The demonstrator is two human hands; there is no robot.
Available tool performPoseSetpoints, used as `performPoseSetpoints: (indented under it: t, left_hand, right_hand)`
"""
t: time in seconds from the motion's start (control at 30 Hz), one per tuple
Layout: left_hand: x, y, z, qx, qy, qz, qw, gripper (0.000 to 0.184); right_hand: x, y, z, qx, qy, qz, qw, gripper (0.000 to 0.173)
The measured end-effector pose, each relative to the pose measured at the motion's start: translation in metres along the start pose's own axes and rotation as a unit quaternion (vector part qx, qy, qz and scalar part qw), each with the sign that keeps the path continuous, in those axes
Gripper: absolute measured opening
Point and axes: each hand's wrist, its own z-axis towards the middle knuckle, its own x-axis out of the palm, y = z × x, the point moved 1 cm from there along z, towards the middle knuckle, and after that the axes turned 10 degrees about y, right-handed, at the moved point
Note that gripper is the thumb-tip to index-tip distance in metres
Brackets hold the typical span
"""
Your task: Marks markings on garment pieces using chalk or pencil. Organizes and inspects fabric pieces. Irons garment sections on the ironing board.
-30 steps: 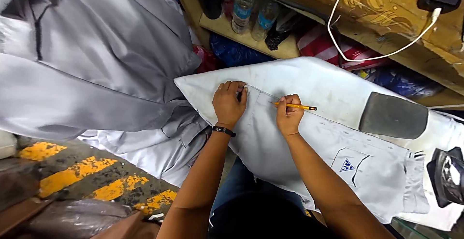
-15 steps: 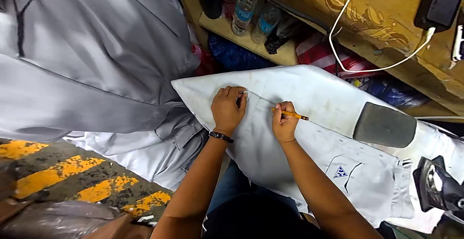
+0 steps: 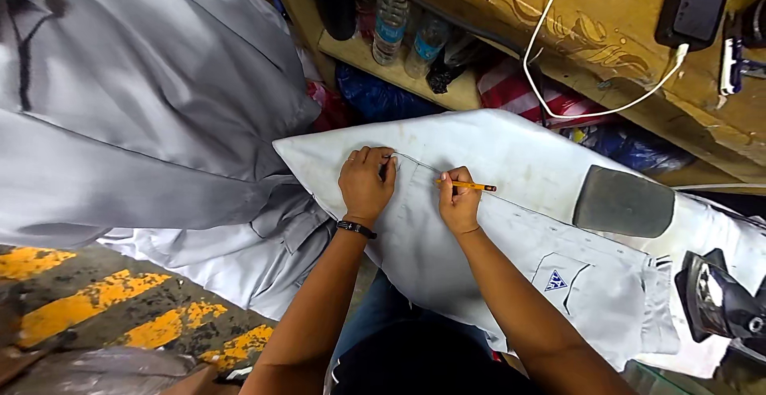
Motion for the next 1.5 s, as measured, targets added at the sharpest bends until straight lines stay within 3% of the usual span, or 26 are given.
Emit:
performPoseSetpoints:
  t: [0.13,0.27,0.43,0.6,0.77,0.9,1.3,1.5]
  left_hand:
    - [0.007,0.003,0.004,-0.012,-0.018,0.0,1.0,0.02]
    - [0.004,0.003,0.007,-0.012,-0.01,-0.011,1.0,0.021]
    - [0.005,0.002,0.004,-0.009,-0.009,-0.014,1.0,0.021]
    - [-0.001,-0.001,0.005,-0.011,0.005,-0.025,1.0,0.021]
    - [0.003,0.0,0.006,-0.016,0.011,-0.023,1.0,0.02]
    - [0.002,0.0,0.008,-0.02,0.009,-0.021,1.0,0.02]
    - [0.001,0.0,0.004,-0.008,-0.002,-0.04,0.999,0.019]
    - [0.007,0.008,0.002,-0.001,0.006,-0.023,1.0,0.021]
  right_hand:
    - [0.004,0.001,-0.005,-0.002,-0.023,-0.068,0.997,0.019]
    - [-0.003,-0.001,0.001,0.024,0.025,0.009,0.999,0.017]
    - [0.003,0.003,-0.004,-0.014,-0.004,-0.116,0.993,0.02]
    - [-0.015,0.009,0.008,0.083,0.011,0.115,0.99,0.012]
    - [0.011,0.051,0.021,-0.02,0.046,0.116,0.992,0.01]
    - [0.04,0.039,0.027,-0.007,0.035,0.11,0.993,0.016]
    - [0.044,0.039,0.025,-0.052,0.039,-0.049,0.997,0.019]
    - [0.055,0.033,0.032,-0.072,-0.002,-0.038,0.997,0.018]
